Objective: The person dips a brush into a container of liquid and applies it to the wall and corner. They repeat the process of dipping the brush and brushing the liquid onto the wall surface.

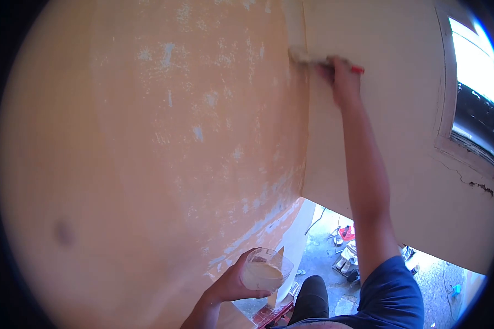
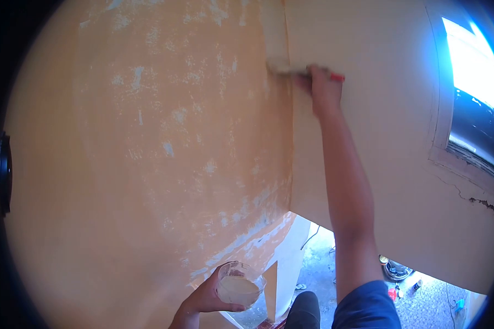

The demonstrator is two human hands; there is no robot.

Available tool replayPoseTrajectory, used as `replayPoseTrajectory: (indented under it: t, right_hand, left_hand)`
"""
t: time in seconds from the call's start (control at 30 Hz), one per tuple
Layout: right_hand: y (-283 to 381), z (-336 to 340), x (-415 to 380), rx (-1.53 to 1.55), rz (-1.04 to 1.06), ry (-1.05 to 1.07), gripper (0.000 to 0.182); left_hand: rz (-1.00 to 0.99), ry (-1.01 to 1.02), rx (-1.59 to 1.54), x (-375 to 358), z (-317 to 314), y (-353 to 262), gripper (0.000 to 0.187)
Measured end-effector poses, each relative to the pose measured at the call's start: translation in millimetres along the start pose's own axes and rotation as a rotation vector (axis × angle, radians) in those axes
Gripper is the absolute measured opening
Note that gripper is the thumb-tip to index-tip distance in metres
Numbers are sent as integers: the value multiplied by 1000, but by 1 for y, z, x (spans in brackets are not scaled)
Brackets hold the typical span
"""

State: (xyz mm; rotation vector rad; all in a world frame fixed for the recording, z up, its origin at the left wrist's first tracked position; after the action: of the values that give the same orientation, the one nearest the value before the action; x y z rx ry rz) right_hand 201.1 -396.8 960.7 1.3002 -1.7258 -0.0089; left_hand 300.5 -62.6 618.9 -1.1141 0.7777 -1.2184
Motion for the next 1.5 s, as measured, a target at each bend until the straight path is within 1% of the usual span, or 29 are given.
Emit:
replayPoseTrajectory:
  t: [0.07,0.13,0.27,0.33,0.37,0.43,0.5,0.6,0.67,0.7,0.77,0.8,0.87,0.93,1.0,1.07,1.1,1.17,1.2,1.27,1.33,1.4,1.43,1.5]
  right_hand:
    - [-11,24,-38,-35,-24,-40,25]
    - [-17,42,-67,-82,-122,-71,18]
    - [2,59,-76,-143,-156,-93,15]
    - [0,49,-60,-214,-182,-31,13]
    - [-3,43,-49,-210,-186,-35,13]
    - [-1,16,-23,-122,-102,20,13]
    - [6,-6,6,-180,-77,11,15]
    - [26,-23,48,-156,-74,-23,17]
    - [48,-33,64,30,-44,-4,22]
    - [57,-37,57,29,-47,-2,22]
    - [80,-42,35,306,36,-16,19]
    - [72,-40,31,305,35,-16,19]
    - [47,-31,25,176,128,-9,20]
    - [-4,-1,-2,185,20,-103,19]
    - [-33,32,-43,146,-41,-163,19]
    - [-42,55,-80,56,-90,-179,19]
    - [-36,61,-90,57,-80,-173,19]
    - [-28,66,-95,-13,-164,-183,21]
    - [-16,59,-81,-3,-138,-169,21]
    - [15,40,-43,124,9,-175,23]
    - [50,4,14,239,101,-104,24]
    - [82,-33,69,351,144,-129,27]
    - [95,-52,89,402,141,-110,28]
    - [113,-82,112,459,135,-81,30]
  left_hand:
    - [-16,26,-25,2,0,3,111]
    - [-17,45,-1,7,0,9,111]
    - [-26,41,42,5,-13,1,111]
    - [-25,27,17,4,-14,1,111]
    - [-27,14,-14,2,-13,1,110]
    - [-1,16,-3,-1,-10,5,112]
    - [24,14,4,-1,-8,9,113]
    - [-9,-20,13,-3,-4,7,113]
    - [0,-23,48,-1,-3,3,113]
    - [2,-25,45,-1,-3,0,113]
    - [20,-12,35,-1,-4,-3,113]
    - [21,-12,34,-1,-5,-1,113]
    - [-2,-14,-33,0,-5,3,111]
    - [-3,-7,-23,0,-7,3,111]
    - [-11,0,-13,0,-7,3,111]
    - [-65,41,25,1,-10,0,109]
    - [-78,40,25,1,-10,0,109]
    - [-104,62,-4,1,-10,-2,107]
    - [-134,55,5,4,-9,-5,107]
    - [-100,56,5,4,-10,0,106]
    - [-121,41,37,6,-7,-1,107]
    - [-55,47,-66,7,-4,2,107]
    - [-37,41,-72,8,-2,5,107]
    - [-57,4,-95,9,3,4,109]
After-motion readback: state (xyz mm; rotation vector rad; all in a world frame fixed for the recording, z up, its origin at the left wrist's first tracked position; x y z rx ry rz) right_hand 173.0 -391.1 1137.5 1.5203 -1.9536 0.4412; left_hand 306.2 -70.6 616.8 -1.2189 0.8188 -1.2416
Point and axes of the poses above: each hand's wrist, its own x-axis towards the middle knuckle, its own z-axis out of the back of the hand, y = z × x, the point moved 9 cm from there along x, towards the middle knuckle, and after that the axes turned 6 degrees about -y, right-handed, at the moved point
